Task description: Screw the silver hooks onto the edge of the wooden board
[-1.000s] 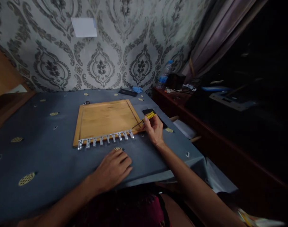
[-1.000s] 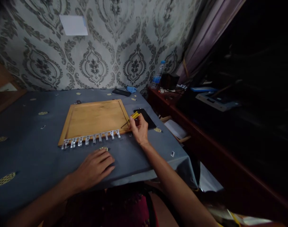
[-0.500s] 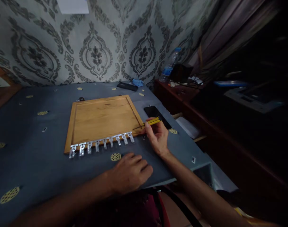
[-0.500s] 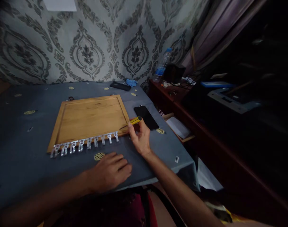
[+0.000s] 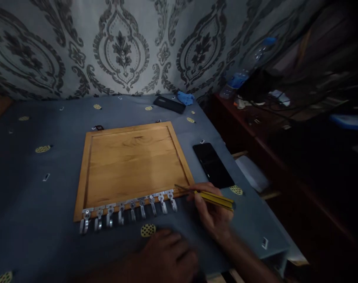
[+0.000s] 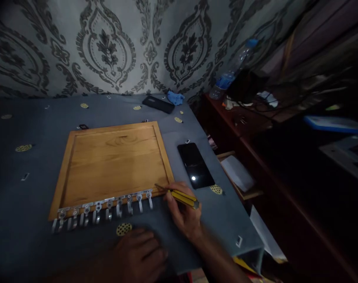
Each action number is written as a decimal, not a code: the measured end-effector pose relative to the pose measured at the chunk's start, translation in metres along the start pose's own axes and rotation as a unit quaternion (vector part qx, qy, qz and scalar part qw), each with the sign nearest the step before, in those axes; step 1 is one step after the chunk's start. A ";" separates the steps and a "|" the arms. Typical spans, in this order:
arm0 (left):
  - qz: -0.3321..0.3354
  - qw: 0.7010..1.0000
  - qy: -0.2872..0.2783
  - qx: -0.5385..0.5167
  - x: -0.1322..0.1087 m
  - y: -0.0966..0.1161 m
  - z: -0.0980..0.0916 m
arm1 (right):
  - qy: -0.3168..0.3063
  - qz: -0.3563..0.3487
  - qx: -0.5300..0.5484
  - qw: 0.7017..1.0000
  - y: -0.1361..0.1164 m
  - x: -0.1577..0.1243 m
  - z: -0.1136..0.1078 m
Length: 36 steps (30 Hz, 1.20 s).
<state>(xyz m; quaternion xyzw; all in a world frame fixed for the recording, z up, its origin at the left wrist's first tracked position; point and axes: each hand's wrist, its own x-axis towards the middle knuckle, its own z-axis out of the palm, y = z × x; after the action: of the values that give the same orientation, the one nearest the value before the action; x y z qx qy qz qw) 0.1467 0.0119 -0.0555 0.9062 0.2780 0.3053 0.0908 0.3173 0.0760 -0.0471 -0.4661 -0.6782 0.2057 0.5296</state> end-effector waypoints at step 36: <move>-0.199 0.969 -0.032 0.140 0.043 -0.037 -0.043 | -0.020 0.048 0.150 0.987 -0.034 0.040 -0.001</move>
<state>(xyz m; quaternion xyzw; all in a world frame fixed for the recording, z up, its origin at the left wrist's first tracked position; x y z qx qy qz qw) 0.1324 0.0664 -0.0122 0.8459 0.4894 0.2098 0.0305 0.3039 0.0929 0.0007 -0.4095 -0.6265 0.3397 0.5695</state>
